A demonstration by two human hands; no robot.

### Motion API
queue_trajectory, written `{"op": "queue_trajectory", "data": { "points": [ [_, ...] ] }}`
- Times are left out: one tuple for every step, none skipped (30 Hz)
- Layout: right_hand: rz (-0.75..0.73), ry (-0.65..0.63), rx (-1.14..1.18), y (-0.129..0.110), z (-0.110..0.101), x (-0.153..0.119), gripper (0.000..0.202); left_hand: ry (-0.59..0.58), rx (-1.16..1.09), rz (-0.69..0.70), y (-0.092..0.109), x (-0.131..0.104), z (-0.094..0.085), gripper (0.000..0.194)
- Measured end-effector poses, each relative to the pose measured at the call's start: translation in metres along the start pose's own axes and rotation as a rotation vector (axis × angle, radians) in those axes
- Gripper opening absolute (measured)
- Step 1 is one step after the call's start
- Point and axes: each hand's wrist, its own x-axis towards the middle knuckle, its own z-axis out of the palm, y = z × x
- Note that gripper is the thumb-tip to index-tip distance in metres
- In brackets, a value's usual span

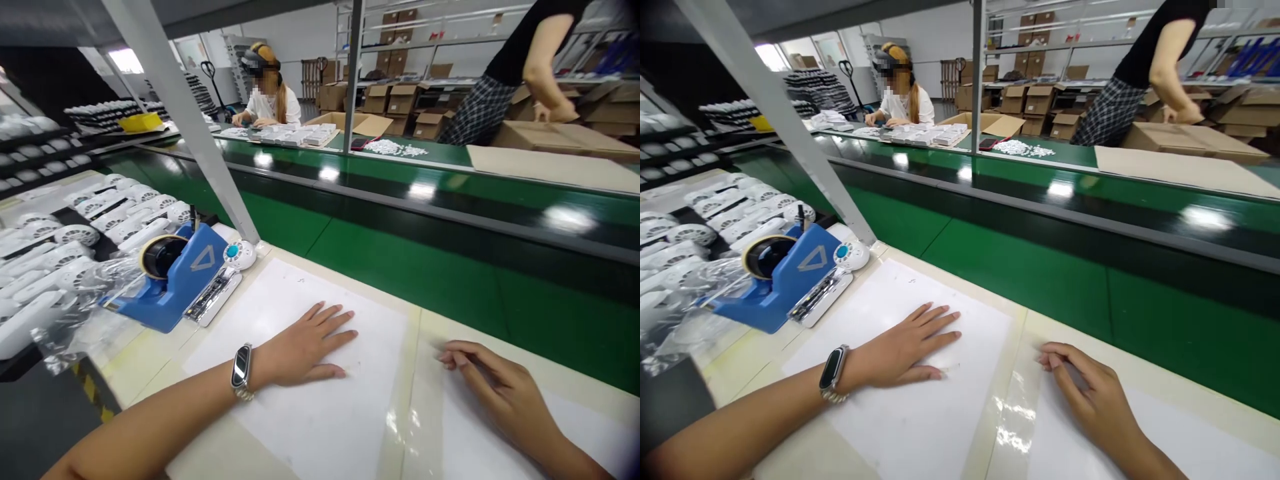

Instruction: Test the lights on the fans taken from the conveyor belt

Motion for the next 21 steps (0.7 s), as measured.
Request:
{"op": "queue_trajectory", "data": {
  "points": [
    [0.009, 0.005, 0.024, -0.003, 0.001, 0.000, 0.016, -0.002, 0.004, 0.001, -0.001, 0.000, 0.000, 0.060],
    [0.020, 0.013, 0.047, -0.006, 0.002, 0.000, 0.016, -0.002, 0.008, 0.003, -0.002, 0.000, 0.000, 0.060],
    [0.035, 0.025, 0.070, -0.009, 0.003, 0.000, 0.017, 0.000, 0.013, 0.004, -0.002, 0.000, 0.001, 0.059],
    [0.050, 0.030, 0.091, -0.011, 0.004, 0.000, 0.017, 0.001, 0.016, 0.005, -0.003, 0.000, 0.001, 0.059],
    [0.062, 0.029, 0.110, -0.012, 0.004, 0.000, 0.017, 0.000, 0.018, 0.005, -0.003, 0.000, 0.002, 0.059],
    [0.070, 0.019, 0.123, -0.012, 0.005, -0.001, 0.018, 0.000, 0.020, 0.005, -0.004, -0.001, 0.002, 0.059],
    [0.077, 0.008, 0.130, -0.012, 0.005, -0.001, 0.018, 0.002, 0.020, 0.005, -0.004, -0.001, 0.003, 0.059],
    [0.081, -0.002, 0.129, -0.011, 0.005, -0.001, 0.018, 0.004, 0.021, 0.005, -0.004, -0.001, 0.003, 0.059],
    [0.076, -0.014, 0.121, -0.010, 0.005, -0.001, 0.018, 0.008, 0.021, 0.005, -0.004, -0.001, 0.003, 0.058],
    [0.058, -0.032, 0.105, -0.008, 0.005, -0.001, 0.019, 0.012, 0.021, 0.005, -0.003, -0.001, 0.002, 0.057],
    [0.032, -0.050, 0.082, -0.008, 0.004, 0.000, 0.019, 0.013, 0.021, 0.003, -0.003, -0.001, 0.002, 0.057],
    [0.002, -0.063, 0.057, -0.008, 0.004, 0.001, 0.019, 0.012, 0.020, 0.000, -0.003, -0.001, 0.001, 0.057],
    [-0.026, -0.075, 0.033, -0.008, 0.003, 0.002, 0.019, 0.010, 0.020, -0.007, -0.003, -0.001, 0.001, 0.058],
    [-0.052, -0.085, 0.014, -0.010, 0.003, 0.003, 0.019, 0.008, 0.020, -0.015, -0.003, -0.001, 0.000, 0.060],
    [-0.073, -0.092, 0.001, -0.011, 0.002, 0.004, 0.019, 0.007, 0.024, -0.026, -0.003, -0.002, 0.000, 0.061],
    [-0.089, -0.098, -0.007, -0.013, 0.002, 0.005, 0.020, 0.009, 0.033, -0.037, -0.003, -0.002, 0.000, 0.063],
    [-0.100, -0.103, -0.012, -0.014, 0.001, 0.006, 0.020, 0.014, 0.047, -0.044, -0.003, -0.002, 0.000, 0.064],
    [-0.113, -0.112, -0.013, -0.015, 0.001, 0.007, 0.020, 0.021, 0.066, -0.047, -0.004, -0.002, 0.001, 0.064],
    [-0.124, -0.117, -0.013, -0.016, 0.002, 0.007, 0.021, 0.030, 0.090, -0.046, -0.004, -0.003, 0.001, 0.064],
    [-0.131, -0.118, -0.011, -0.016, 0.002, 0.008, 0.021, 0.045, 0.115, -0.041, -0.004, -0.003, 0.001, 0.063],
    [-0.134, -0.119, -0.008, -0.016, 0.002, 0.008, 0.021, 0.065, 0.140, -0.031, -0.004, -0.004, 0.001, 0.062]
  ]
}}
